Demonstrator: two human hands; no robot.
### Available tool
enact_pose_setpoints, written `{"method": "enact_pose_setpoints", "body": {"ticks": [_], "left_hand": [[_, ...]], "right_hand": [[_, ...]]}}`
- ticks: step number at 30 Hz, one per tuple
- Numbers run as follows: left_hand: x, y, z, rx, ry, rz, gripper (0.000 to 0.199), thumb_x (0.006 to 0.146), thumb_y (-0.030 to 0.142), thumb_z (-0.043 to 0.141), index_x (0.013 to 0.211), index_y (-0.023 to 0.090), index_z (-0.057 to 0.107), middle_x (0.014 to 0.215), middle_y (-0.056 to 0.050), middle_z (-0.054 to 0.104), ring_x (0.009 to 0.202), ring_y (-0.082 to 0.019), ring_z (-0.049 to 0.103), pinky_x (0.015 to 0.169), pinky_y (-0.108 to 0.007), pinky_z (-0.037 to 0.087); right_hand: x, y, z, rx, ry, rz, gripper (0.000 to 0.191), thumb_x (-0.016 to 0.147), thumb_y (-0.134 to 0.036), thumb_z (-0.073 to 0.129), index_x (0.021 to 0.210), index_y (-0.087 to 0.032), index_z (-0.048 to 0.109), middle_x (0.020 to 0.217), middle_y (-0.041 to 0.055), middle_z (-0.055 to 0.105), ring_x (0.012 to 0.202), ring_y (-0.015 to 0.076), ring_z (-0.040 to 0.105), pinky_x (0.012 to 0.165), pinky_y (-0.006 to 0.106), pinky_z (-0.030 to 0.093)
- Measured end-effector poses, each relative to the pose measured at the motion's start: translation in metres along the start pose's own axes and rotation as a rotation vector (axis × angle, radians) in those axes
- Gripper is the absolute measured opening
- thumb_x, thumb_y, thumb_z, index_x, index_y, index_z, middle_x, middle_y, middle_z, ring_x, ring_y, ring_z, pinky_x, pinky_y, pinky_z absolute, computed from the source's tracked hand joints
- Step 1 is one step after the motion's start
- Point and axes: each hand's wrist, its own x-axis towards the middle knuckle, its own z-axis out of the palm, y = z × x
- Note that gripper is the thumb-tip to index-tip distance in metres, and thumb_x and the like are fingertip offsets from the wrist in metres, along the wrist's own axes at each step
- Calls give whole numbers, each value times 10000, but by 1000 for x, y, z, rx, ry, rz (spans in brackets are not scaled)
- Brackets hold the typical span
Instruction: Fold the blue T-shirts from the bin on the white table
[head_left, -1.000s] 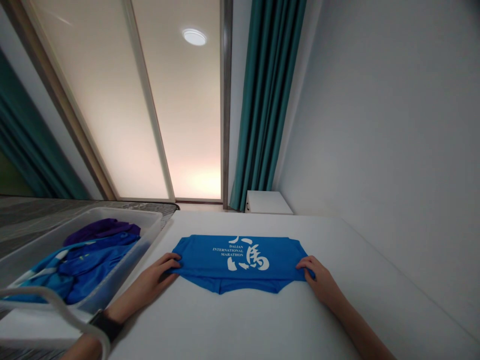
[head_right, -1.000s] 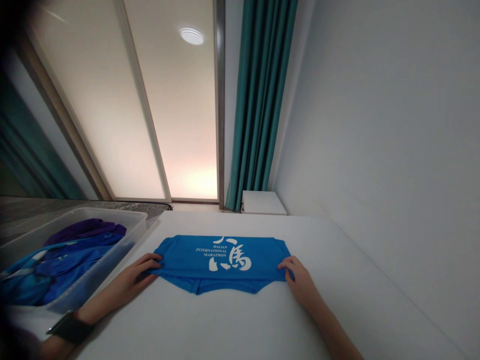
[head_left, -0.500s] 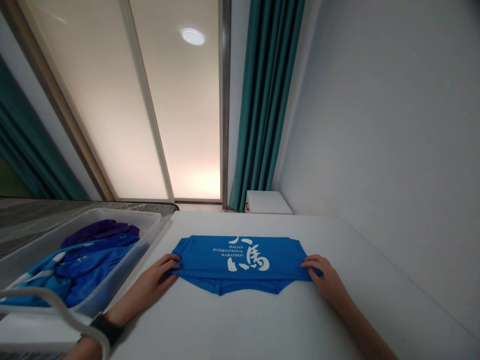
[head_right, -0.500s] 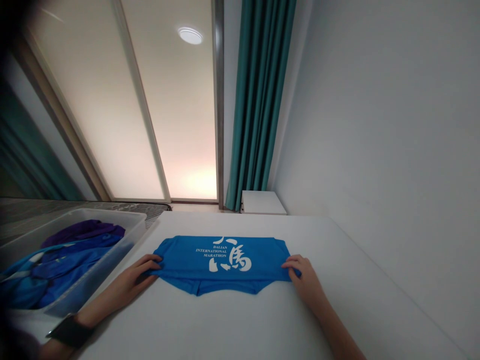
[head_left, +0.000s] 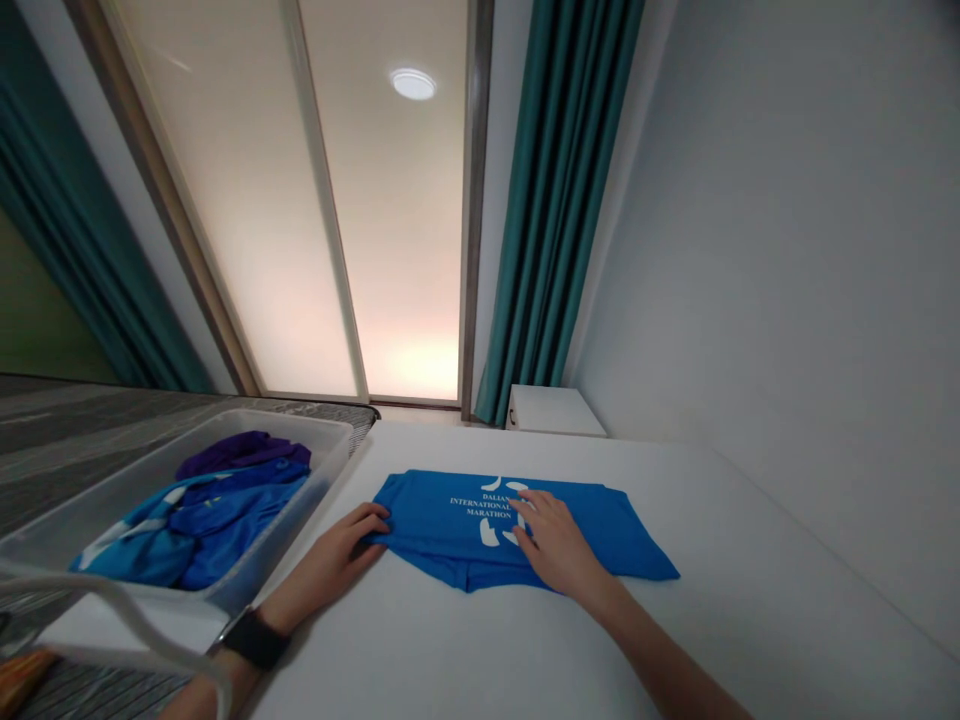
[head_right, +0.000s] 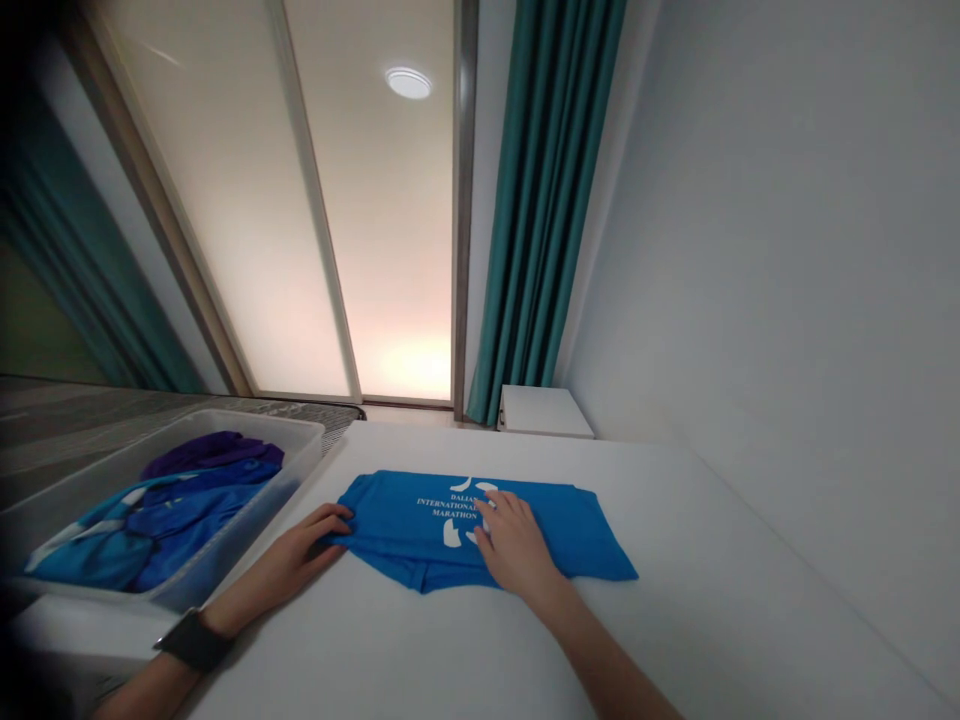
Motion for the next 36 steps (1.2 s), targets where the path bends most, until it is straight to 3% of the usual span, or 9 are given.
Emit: {"method": "enact_pose_setpoints", "body": {"ticks": [4, 9, 15, 20, 25, 30, 34, 36], "left_hand": [[-1, 2, -1, -10, 2, -19, 131, 918, 271, 490, 921, 221, 611, 1137, -78, 609, 1024, -207, 616, 889, -311, 505], [-2, -1, 2, -19, 9, -15, 125, 910, 237, 494, 943, 226, 615, 1161, -75, 607, 1037, -208, 608, 899, -324, 500], [-6, 14, 22, 35, 73, -32, 150, 892, 240, 517, 1001, 237, 620, 1156, -87, 626, 1030, -234, 606, 887, -375, 516], [-5, 26, 34, 68, 47, 27, 172, 896, 213, 525, 1027, 253, 629, 1151, -76, 640, 1051, -238, 600, 912, -397, 502], [-4, 28, 33, 50, 60, 35, 154, 900, 222, 527, 1008, 254, 632, 1132, -71, 649, 1035, -232, 608, 900, -388, 508], [-5, 32, 30, -7, 91, 6, 173, 899, 228, 533, 1051, 253, 613, 1160, -79, 630, 1051, -231, 609, 909, -381, 517], [-5, 34, 29, -70, 126, -19, 189, 897, 215, 529, 1069, 253, 598, 1184, -74, 605, 1086, -214, 606, 930, -349, 518], [-4, 34, 29, -96, 128, -20, 187, 894, 198, 527, 1061, 249, 596, 1173, -72, 604, 1086, -206, 605, 937, -339, 515]], "right_hand": [[18, -31, 30, -26, -110, 32, 515, 977, -395, 371, 1454, -206, 414, 1523, 111, 381, 1411, 290, 297, 1140, 521, 230], [17, -38, 44, -27, -154, 27, 573, 1008, -472, 250, 1507, -196, 313, 1581, 106, 252, 1463, 280, 169, 1169, 561, 107], [18, -11, 31, -54, -195, -85, 574, 1009, -484, 257, 1516, -216, 282, 1586, 91, 228, 1469, 256, 152, 1171, 556, 120], [21, 23, 19, -31, -251, -171, 571, 1012, -488, 258, 1520, -228, 263, 1585, 76, 230, 1465, 230, 172, 1181, 519, 127], [23, 28, 15, 4, -242, -153, 556, 1004, -472, 305, 1504, -229, 313, 1575, 82, 267, 1457, 239, 204, 1176, 531, 142], [23, -14, 15, 100, -115, -164, 451, 1019, -355, 282, 1369, -202, 521, 1421, 97, 520, 1353, 223, 413, 1171, 501, 214], [25, -71, 27, 99, -69, -301, 518, 969, -400, 424, 1440, -186, 422, 1459, 94, 473, 1367, 236, 375, 1180, 460, 210], [29, -95, 36, 77, -63, -287, 594, 933, -405, 492, 1460, -151, 385, 1471, 120, 452, 1361, 264, 373, 1162, 460, 241]]}}
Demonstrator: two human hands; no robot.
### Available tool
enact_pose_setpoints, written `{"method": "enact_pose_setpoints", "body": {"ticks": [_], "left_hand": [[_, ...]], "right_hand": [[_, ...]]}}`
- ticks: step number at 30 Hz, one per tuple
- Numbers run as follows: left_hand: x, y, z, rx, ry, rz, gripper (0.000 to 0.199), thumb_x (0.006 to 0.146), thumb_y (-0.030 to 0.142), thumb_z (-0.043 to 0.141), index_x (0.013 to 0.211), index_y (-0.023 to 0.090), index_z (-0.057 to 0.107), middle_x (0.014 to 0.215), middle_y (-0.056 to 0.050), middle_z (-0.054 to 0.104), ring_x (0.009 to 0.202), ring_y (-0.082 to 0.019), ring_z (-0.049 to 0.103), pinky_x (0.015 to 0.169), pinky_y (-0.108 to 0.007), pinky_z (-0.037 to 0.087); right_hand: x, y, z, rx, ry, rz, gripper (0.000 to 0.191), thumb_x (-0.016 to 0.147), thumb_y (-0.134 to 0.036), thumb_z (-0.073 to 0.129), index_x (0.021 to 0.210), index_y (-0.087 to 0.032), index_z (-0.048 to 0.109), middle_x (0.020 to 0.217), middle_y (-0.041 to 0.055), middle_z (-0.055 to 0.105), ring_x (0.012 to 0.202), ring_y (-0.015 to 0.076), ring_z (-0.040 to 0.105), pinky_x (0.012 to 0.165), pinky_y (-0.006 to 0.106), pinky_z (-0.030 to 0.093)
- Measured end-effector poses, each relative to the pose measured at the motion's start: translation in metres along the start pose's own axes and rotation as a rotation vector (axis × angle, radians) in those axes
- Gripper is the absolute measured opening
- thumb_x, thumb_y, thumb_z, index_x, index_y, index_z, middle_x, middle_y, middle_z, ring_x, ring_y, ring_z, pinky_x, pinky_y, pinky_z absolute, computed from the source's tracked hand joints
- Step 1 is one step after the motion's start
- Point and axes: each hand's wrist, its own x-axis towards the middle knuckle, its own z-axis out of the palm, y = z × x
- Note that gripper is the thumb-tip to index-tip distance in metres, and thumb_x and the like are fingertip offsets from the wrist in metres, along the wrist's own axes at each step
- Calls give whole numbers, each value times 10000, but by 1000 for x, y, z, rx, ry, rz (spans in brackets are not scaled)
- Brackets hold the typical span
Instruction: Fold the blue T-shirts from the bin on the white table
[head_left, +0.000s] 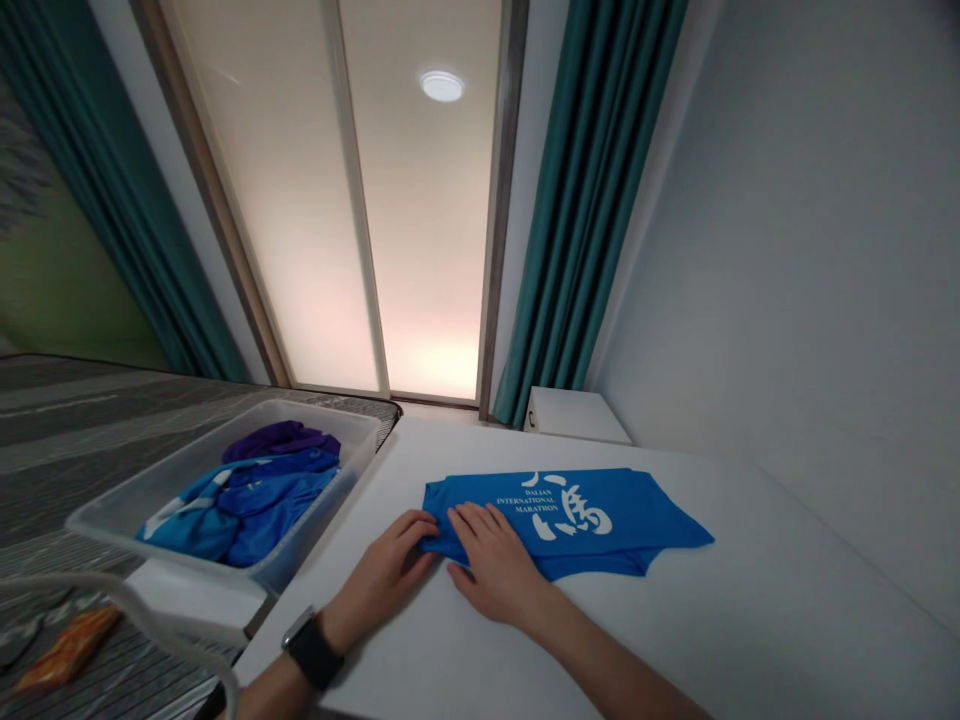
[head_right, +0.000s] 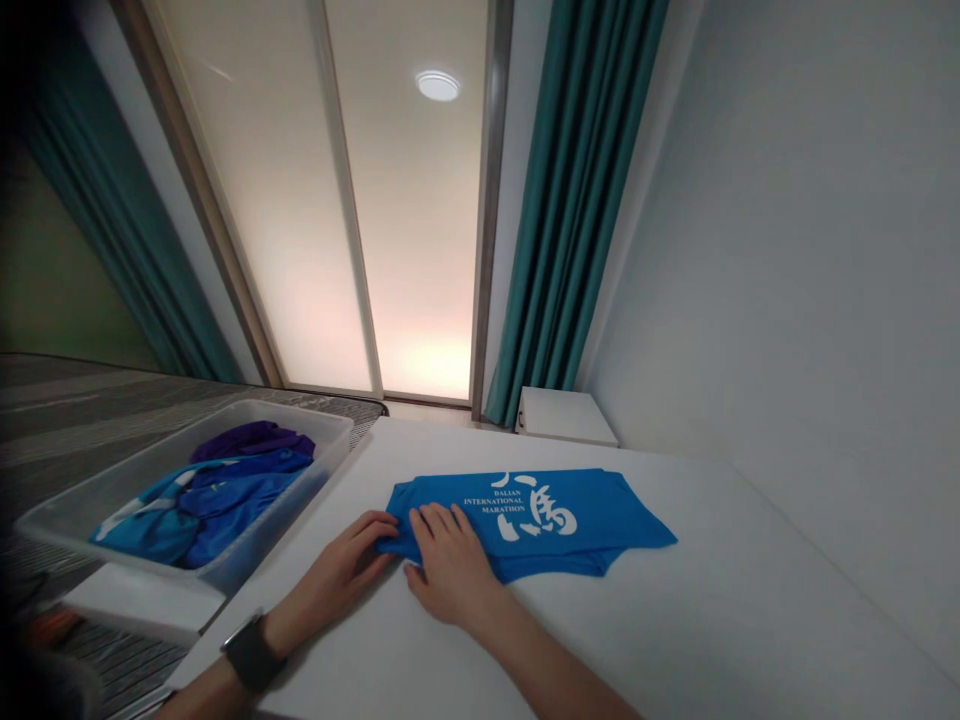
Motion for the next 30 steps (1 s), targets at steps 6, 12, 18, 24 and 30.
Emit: {"method": "enact_pose_setpoints", "body": {"ticks": [6, 12, 18, 24, 30], "left_hand": [[-3, 7, -2, -52, -6, 23, 270, 899, 161, 486, 1130, 257, 588, 1232, -77, 577, 1151, -196, 569, 1007, -336, 468], [15, -14, -12, -83, 184, -157, 261, 927, 223, 383, 1062, 188, 604, 1005, -81, 654, 897, -201, 626, 818, -350, 511], [69, -50, -18, 76, 22, -197, 253, 888, 240, 430, 887, 158, 669, 900, -79, 661, 854, -205, 600, 810, -333, 473], [104, -47, -8, 283, -163, -277, 267, 892, 292, 465, 786, 190, 688, 896, -77, 665, 938, -235, 582, 849, -350, 421], [86, -49, -2, 345, -171, -285, 197, 884, 322, 499, 959, 220, 649, 1040, -70, 630, 1048, -268, 531, 892, -407, 374]], "right_hand": [[24, -17, 11, 8, -9, 98, 427, 931, -267, 483, 1350, -197, 525, 1379, 86, 558, 1244, 270, 482, 1050, 461, 364], [17, -7, 12, 99, 39, 156, 404, 933, -217, 465, 1326, -233, 554, 1367, 36, 580, 1245, 221, 491, 1065, 407, 347], [10, -14, 22, 43, -1, 120, 442, 930, -313, 512, 1366, -243, 526, 1479, 53, 460, 1342, 262, 393, 1123, 463, 273], [9, -14, 25, 16, -16, 116, 433, 952, -334, 485, 1380, -270, 512, 1499, 40, 433, 1360, 261, 375, 1127, 478, 268], [10, -11, 29, 2, -16, 105, 446, 956, -351, 479, 1394, -268, 498, 1505, 45, 422, 1364, 260, 375, 1126, 477, 273]]}}
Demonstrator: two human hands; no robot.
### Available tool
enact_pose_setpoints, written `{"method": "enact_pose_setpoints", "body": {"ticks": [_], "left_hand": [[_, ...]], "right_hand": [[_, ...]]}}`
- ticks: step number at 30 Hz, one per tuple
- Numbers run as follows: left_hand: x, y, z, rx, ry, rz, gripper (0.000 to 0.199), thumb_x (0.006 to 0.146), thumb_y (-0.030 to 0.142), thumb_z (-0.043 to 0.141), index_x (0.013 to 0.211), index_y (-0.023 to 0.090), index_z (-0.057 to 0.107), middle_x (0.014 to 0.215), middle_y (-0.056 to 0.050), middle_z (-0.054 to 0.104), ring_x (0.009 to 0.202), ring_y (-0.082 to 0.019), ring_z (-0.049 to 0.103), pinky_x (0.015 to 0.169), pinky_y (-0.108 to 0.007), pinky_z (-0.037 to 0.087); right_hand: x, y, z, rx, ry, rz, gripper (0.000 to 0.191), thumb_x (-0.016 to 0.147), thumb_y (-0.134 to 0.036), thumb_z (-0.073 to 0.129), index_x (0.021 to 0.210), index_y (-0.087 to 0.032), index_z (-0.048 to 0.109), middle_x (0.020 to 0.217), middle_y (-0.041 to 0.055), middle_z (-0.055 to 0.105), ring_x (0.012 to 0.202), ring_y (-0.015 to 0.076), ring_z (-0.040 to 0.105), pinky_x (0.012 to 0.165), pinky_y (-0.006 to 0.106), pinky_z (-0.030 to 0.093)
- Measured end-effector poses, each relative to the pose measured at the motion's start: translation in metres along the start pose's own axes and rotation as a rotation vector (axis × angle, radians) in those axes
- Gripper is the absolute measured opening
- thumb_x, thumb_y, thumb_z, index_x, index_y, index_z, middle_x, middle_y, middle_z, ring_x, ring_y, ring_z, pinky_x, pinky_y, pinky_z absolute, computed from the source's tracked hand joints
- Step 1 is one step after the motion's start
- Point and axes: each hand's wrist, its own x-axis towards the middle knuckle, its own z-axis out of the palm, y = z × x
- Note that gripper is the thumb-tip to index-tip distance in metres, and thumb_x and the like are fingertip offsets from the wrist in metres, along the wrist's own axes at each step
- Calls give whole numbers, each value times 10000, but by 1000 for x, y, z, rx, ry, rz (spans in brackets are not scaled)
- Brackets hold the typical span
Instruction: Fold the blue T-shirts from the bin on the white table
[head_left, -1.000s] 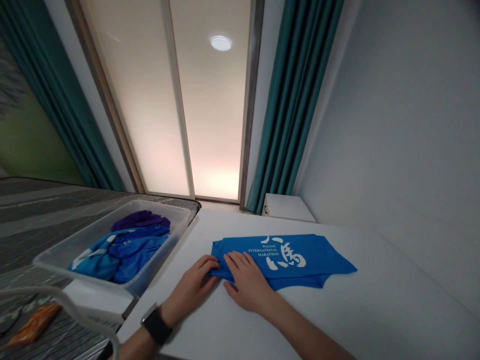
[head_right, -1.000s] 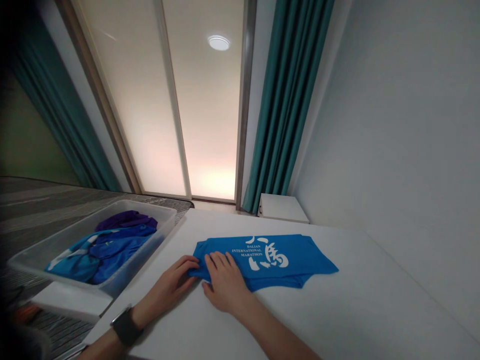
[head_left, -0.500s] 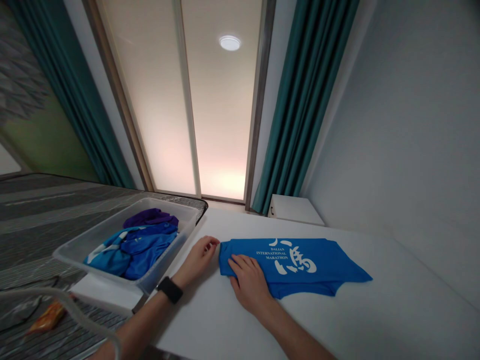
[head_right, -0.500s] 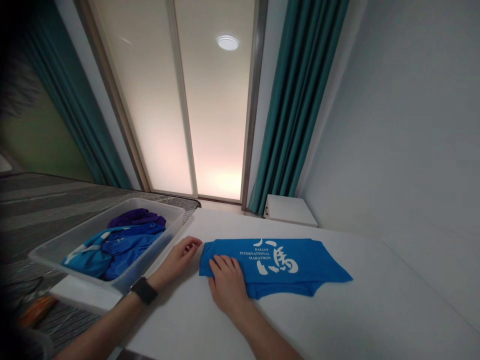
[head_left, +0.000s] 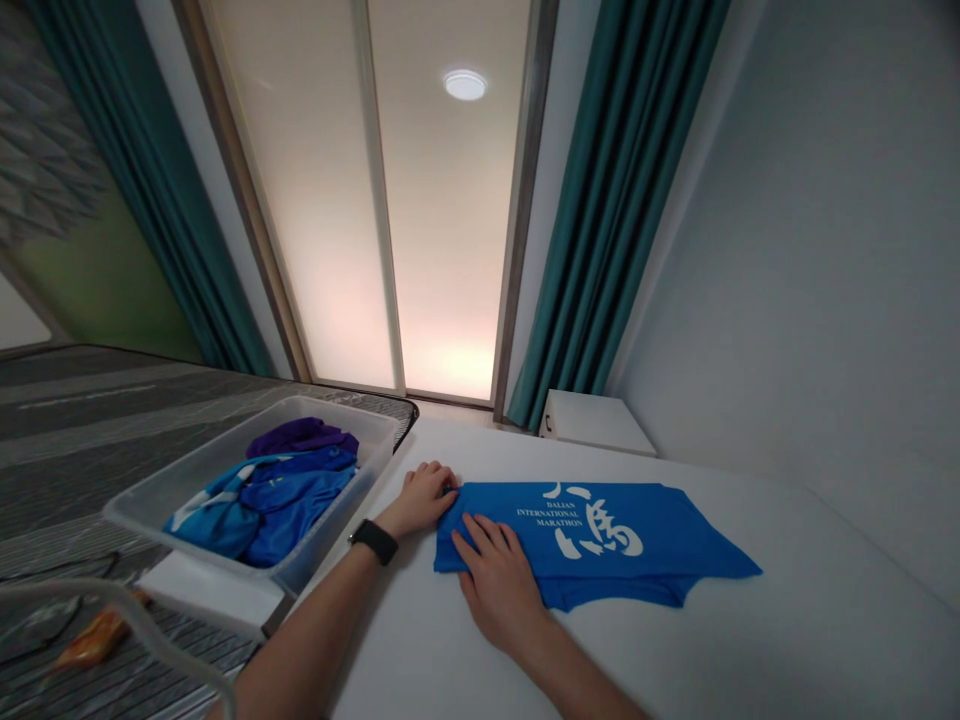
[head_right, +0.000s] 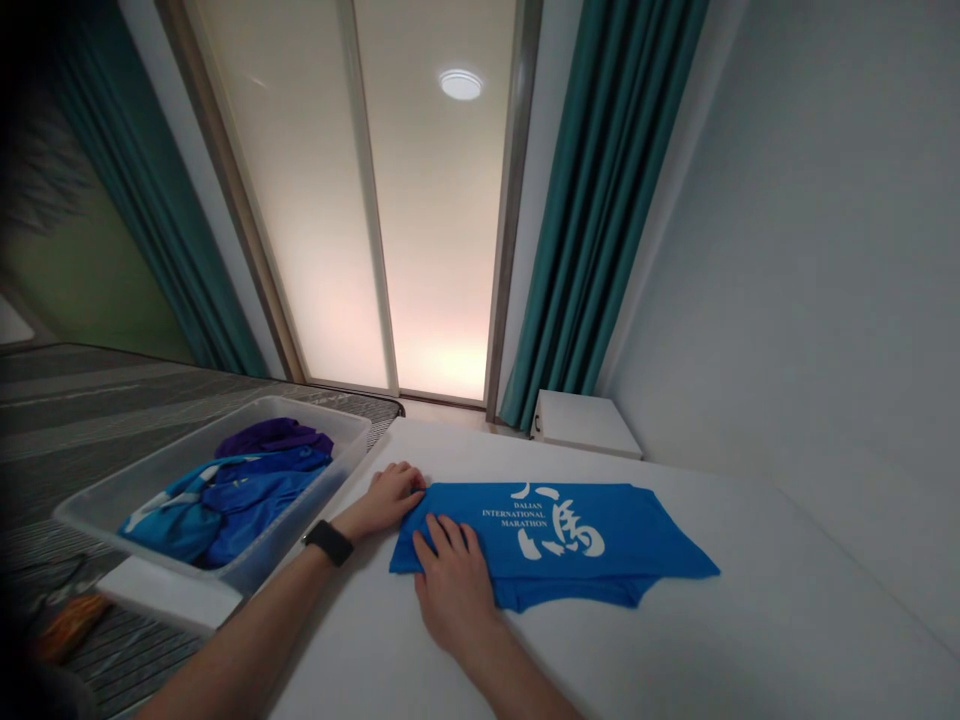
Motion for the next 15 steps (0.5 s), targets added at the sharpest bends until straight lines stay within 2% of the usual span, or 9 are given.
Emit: {"method": "enact_pose_setpoints", "body": {"ticks": [4, 10, 12, 15], "left_hand": [[-5, -12, 3, 69, 51, 90, 222, 905, 323, 511, 1079, 234, 615, 1117, -75, 608, 1073, -268, 509, 906, -408, 362], [-1, -17, 0, -27, 110, 107, 236, 955, 318, 430, 972, 211, 640, 1009, -67, 624, 1003, -239, 541, 879, -375, 400], [-4, -17, 0, -71, 94, 103, 253, 937, 364, 468, 1069, 217, 626, 1071, -68, 621, 1044, -247, 533, 914, -392, 400], [-11, -18, 5, -20, 45, 134, 383, 915, 389, 501, 1273, 259, 534, 1244, -77, 570, 1158, -275, 486, 976, -447, 366]], "right_hand": [[0, 0, 0, 14, -8, -27, 466, 960, -332, 474, 1421, -263, 461, 1530, 40, 380, 1394, 252, 335, 1147, 481, 244], [-1, -2, -4, 31, -34, -56, 460, 973, -321, 444, 1427, -247, 452, 1511, 44, 412, 1395, 240, 340, 1158, 483, 241], [-1, -3, -4, 39, -27, -43, 453, 980, -342, 429, 1420, -242, 463, 1513, 45, 407, 1401, 241, 332, 1162, 483, 238], [0, -3, -3, 50, -17, -46, 454, 988, -363, 413, 1421, -238, 463, 1514, 41, 405, 1411, 232, 316, 1174, 475, 220]]}}
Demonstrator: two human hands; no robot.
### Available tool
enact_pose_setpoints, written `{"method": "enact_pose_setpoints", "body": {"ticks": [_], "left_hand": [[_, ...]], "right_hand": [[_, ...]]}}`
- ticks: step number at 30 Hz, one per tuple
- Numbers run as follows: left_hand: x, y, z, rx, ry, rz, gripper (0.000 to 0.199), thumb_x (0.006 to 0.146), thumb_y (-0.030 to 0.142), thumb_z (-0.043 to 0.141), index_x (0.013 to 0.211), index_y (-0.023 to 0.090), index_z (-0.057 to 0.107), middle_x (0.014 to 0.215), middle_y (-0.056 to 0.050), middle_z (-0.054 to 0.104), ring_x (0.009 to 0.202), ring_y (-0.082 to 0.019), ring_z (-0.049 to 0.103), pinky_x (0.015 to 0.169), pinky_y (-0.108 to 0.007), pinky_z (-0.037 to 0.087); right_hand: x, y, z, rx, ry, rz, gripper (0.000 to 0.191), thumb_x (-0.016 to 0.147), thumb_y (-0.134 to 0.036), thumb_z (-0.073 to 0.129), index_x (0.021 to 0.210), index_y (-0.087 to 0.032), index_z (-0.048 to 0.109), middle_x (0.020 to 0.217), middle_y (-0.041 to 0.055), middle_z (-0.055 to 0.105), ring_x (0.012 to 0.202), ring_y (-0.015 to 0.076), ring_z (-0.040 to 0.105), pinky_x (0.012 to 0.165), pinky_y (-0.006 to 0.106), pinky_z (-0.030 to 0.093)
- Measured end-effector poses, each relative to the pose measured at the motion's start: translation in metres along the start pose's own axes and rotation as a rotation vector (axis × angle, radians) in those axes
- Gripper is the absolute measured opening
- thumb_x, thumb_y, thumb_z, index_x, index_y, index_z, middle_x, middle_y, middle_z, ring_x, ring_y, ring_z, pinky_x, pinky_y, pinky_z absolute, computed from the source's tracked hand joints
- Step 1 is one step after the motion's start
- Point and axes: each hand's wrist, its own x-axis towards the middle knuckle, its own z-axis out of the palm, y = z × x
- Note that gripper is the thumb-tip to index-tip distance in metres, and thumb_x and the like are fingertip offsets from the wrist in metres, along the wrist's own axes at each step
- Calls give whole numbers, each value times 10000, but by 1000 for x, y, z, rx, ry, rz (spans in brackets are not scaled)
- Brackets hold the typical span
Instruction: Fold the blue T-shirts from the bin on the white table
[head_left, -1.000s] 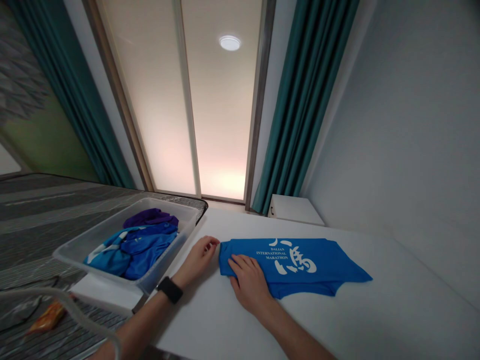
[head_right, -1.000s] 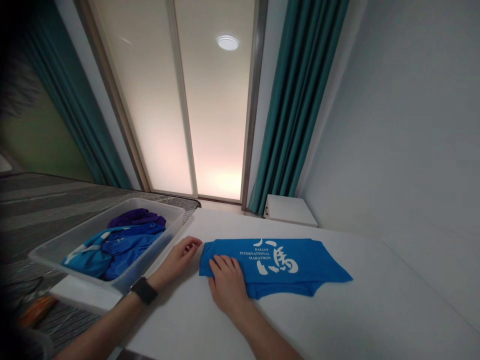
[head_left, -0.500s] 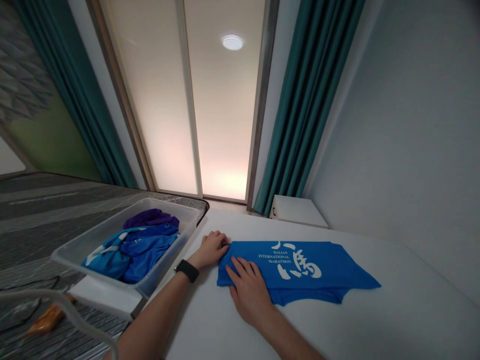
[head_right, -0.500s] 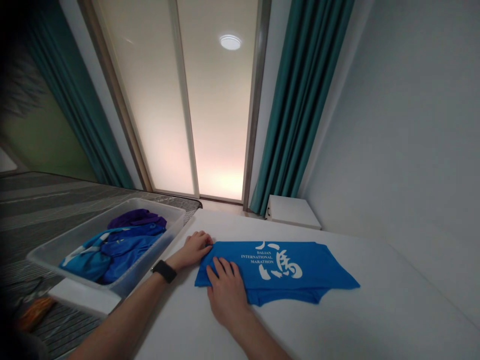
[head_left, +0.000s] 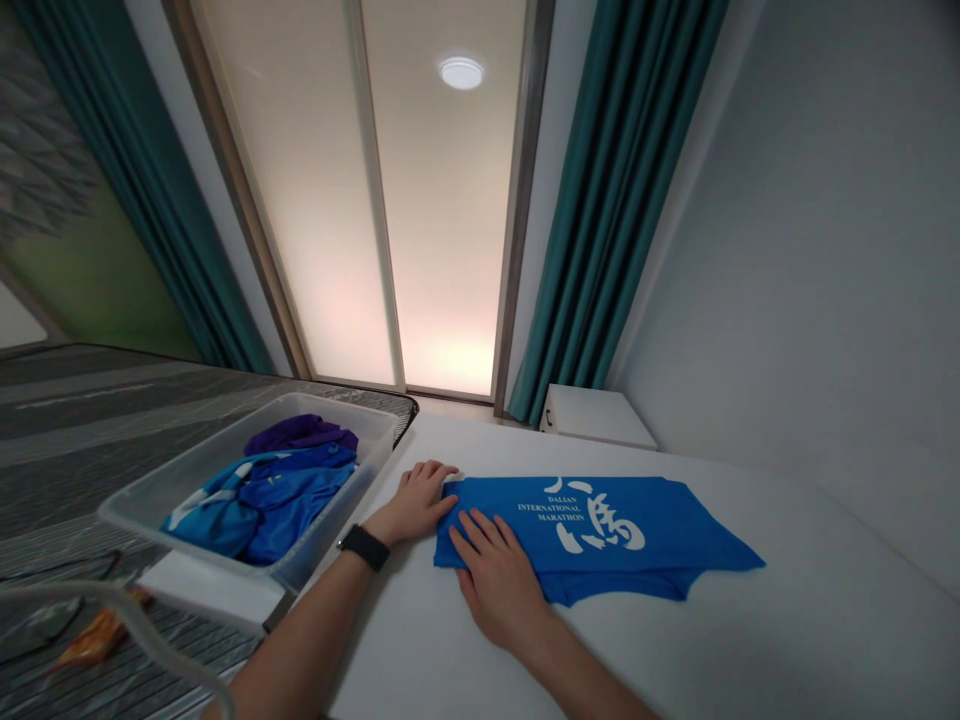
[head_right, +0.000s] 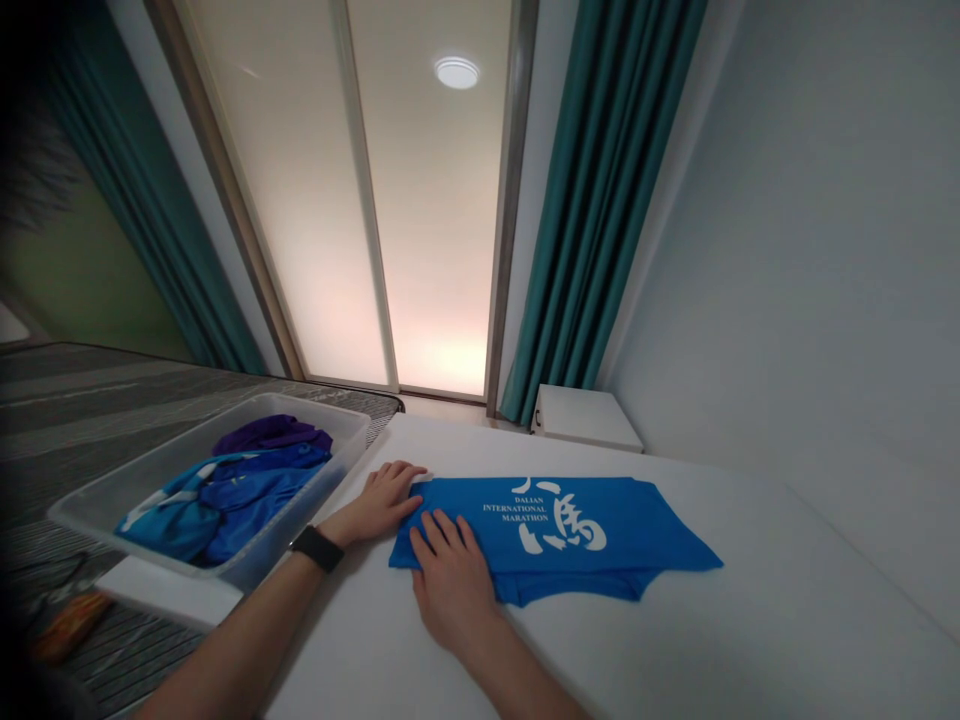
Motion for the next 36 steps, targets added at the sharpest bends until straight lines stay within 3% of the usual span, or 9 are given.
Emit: {"method": "enact_pose_setpoints", "body": {"ticks": [5, 17, 23, 26, 29, 33, 36], "left_hand": [[-4, 1, 5, 81, -18, 32, 373, 950, 340, 432, 1304, 254, 513, 1313, -90, 539, 1221, -270, 452, 1020, -460, 336], [8, -13, 5, 90, 94, -73, 291, 912, 189, 437, 1113, 235, 641, 1151, -72, 626, 1071, -253, 527, 909, -406, 409], [10, -20, -2, -70, 80, -88, 469, 768, 39, 409, 1162, 198, 607, 1167, -66, 645, 1117, -230, 538, 973, -390, 394], [6, -15, -8, -128, 16, -46, 539, 731, 97, 496, 1255, 211, 552, 1253, -65, 610, 1196, -250, 501, 1027, -415, 362], [3, -8, -10, -188, -25, 24, 576, 735, 189, 593, 1306, 213, 517, 1292, -71, 586, 1216, -260, 491, 1051, -416, 348], [8, -1, -4, -268, 32, 9, 544, 786, 296, 634, 1309, 200, 521, 1258, -80, 614, 1149, -244, 537, 1022, -390, 370], [18, 1, 5, -257, 83, -54, 441, 805, 340, 639, 1222, 202, 591, 1126, -62, 675, 1049, -233, 580, 960, -372, 394]], "right_hand": [[1, 2, 2, 2, -1, -3, 452, 987, -365, 419, 1420, -242, 464, 1512, 37, 409, 1413, 225, 313, 1180, 473, 209], [2, -2, -2, -14, -18, 26, 420, 975, -341, 445, 1386, -278, 500, 1494, 22, 441, 1398, 222, 338, 1163, 465, 228], [11, -1, -22, 40, 54, 131, 351, 979, -265, 399, 1276, -253, 586, 1295, 33, 633, 1210, 189, 548, 1028, 349, 393], [19, 5, -41, 48, 51, 206, 336, 996, -301, 357, 1217, -247, 604, 1150, 50, 697, 1037, 201, 643, 864, 313, 461], [30, 17, -58, 88, 78, 282, 341, 1010, -326, 313, 1110, -225, 623, 986, 55, 725, 911, 209, 671, 758, 287, 449], [43, 40, -73, 206, 156, 311, 320, 996, -320, 326, 957, -210, 625, 879, 47, 709, 845, 205, 653, 733, 274, 424], [49, 52, -77, 286, 194, 322, 327, 981, -331, 333, 896, -204, 622, 878, 49, 699, 849, 206, 635, 749, 278, 426]]}}
